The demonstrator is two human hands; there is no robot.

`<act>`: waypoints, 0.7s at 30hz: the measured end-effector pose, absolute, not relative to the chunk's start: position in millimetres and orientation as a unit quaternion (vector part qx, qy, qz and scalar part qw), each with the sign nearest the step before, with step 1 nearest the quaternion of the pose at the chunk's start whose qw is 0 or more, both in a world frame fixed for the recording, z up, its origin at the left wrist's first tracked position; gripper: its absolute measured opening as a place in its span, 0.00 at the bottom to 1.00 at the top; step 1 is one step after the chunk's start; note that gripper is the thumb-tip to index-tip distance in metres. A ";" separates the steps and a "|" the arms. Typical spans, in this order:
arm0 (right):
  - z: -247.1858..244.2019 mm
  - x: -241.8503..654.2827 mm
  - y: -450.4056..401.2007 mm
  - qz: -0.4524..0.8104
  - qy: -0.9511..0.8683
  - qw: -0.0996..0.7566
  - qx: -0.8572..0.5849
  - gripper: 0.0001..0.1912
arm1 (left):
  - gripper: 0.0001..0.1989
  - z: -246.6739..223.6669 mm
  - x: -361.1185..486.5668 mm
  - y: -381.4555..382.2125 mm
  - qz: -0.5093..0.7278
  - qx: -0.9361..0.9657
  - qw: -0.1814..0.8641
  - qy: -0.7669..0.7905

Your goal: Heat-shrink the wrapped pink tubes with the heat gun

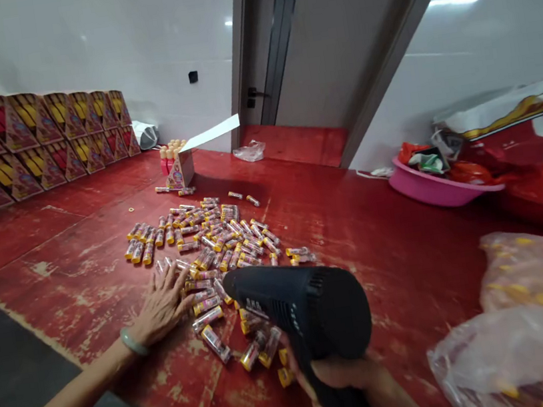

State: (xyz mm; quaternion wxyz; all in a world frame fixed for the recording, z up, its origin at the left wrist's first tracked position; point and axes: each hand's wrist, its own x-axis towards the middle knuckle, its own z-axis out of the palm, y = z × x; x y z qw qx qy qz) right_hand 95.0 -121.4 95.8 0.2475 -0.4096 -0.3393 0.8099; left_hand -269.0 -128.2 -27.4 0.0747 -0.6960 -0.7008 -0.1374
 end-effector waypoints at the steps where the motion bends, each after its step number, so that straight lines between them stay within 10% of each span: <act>1: 95.9 96.1 -122.4 0.810 -0.341 0.248 -0.408 0.20 | 0.31 -28.0 -271.8 -128.5 -0.138 -0.686 0.080 -0.710; 16: 90.6 114.8 -147.8 0.767 -0.377 0.268 -0.444 0.16 | 0.35 -32.6 -253.8 -177.8 -0.171 -0.697 0.073 -0.693; 21: 73.8 109.5 -130.7 0.786 -0.386 0.257 -0.409 0.09 | 0.21 -13.0 -224.1 -171.1 -0.193 -0.752 0.053 -0.628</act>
